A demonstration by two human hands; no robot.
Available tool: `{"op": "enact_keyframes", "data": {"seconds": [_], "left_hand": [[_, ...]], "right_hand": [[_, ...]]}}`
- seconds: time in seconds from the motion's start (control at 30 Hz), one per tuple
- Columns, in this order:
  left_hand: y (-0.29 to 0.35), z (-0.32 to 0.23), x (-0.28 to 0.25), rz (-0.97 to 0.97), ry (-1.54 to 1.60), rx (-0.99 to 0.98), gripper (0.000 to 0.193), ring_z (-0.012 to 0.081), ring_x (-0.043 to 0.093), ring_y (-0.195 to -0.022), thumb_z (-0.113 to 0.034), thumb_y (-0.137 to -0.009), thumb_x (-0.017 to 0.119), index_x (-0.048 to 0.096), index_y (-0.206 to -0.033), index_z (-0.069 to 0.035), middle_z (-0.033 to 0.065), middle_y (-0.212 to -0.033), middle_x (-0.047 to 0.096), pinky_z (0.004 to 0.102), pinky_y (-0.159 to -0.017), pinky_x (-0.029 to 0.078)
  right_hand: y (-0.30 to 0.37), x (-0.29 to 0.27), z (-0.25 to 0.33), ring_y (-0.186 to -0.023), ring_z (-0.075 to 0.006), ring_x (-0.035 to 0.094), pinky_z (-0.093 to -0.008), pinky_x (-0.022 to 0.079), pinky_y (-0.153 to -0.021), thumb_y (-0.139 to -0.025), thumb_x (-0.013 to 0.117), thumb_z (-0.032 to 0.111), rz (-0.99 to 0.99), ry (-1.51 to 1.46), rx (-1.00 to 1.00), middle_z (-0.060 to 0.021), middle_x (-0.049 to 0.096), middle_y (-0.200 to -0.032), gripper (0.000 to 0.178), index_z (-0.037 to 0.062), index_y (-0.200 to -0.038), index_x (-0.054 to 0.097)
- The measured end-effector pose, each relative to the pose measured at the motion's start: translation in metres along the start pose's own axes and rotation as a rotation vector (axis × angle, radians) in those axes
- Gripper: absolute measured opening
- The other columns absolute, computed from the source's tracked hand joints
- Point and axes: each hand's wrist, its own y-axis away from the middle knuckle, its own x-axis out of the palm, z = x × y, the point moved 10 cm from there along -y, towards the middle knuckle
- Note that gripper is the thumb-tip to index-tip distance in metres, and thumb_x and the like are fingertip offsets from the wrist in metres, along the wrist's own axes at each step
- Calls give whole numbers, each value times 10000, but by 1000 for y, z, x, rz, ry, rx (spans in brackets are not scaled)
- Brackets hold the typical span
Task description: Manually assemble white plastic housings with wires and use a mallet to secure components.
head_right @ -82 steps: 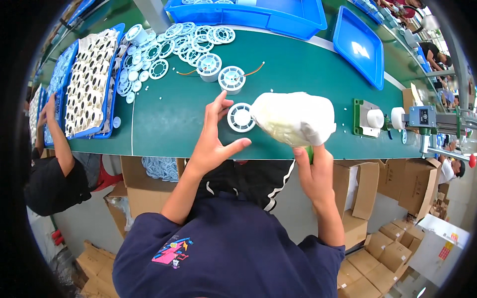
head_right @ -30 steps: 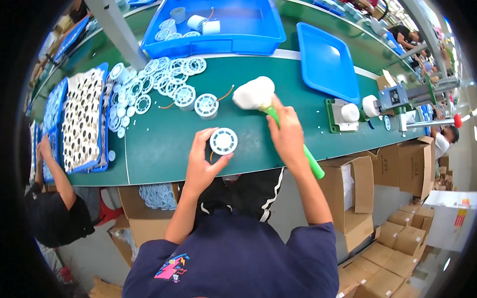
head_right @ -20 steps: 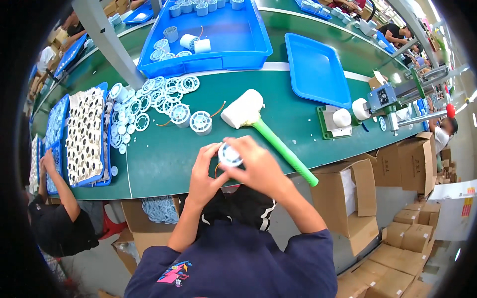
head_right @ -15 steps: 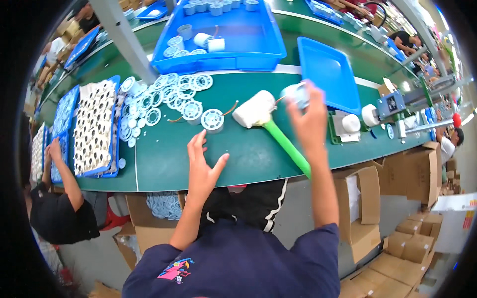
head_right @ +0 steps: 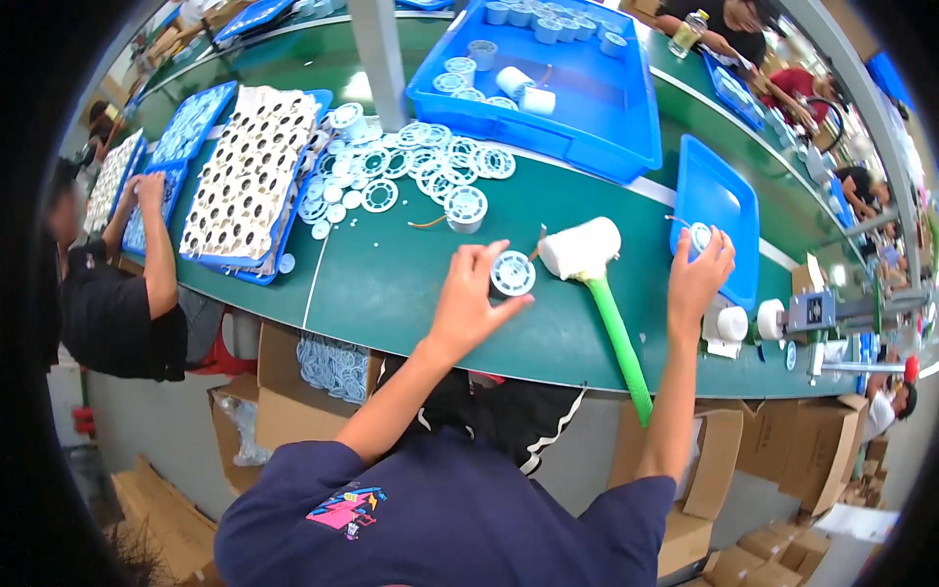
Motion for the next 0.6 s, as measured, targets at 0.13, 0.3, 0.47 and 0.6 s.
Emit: {"op": "enact_keyframes", "data": {"seconds": [0.13, 0.3, 0.47, 0.6], "left_hand": [[1, -6, 2, 9, 61, 134, 846, 412, 536, -1275, -277, -840, 839, 423, -1539, -45, 207, -1429, 529, 489, -1101, 404], [5, 7, 20, -11, 22, 195, 672, 397, 577, -1179, -213, -839, 816, 541, -1442, -104, 168, -1326, 577, 498, -1028, 447], [8, 6, 22, -14, 62, 166, 716, 377, 588, -1172, -247, -811, 834, 549, -1460, -145, 146, -1292, 581, 502, -1006, 466], [8, 6, 30, -18, 76, 156, 748, 379, 592, -1160, -256, -780, 830, 551, -1466, -154, 146, -1302, 578, 499, -986, 474]], "right_hand": [[17, -26, 193, -1059, -314, 700, -390, 576, -835, -900, 708, -15, 241, -671, -324, -165, 672, -1223, 306, 28, -1203, 693], [89, 8, 410, -1111, -382, 655, -436, 606, -834, -895, 754, 192, 598, -803, -706, -224, 602, -1258, 454, 71, -1305, 599], [125, 81, 512, -1312, -481, 549, -447, 553, -1014, -850, 794, 249, 481, -631, -624, -353, 504, -1439, 762, -54, -1472, 474], [134, 129, 516, -1488, -501, 362, -568, 273, -1241, -937, 674, 420, 476, -577, -585, -378, 410, -1543, 755, -11, -1519, 460]]}}
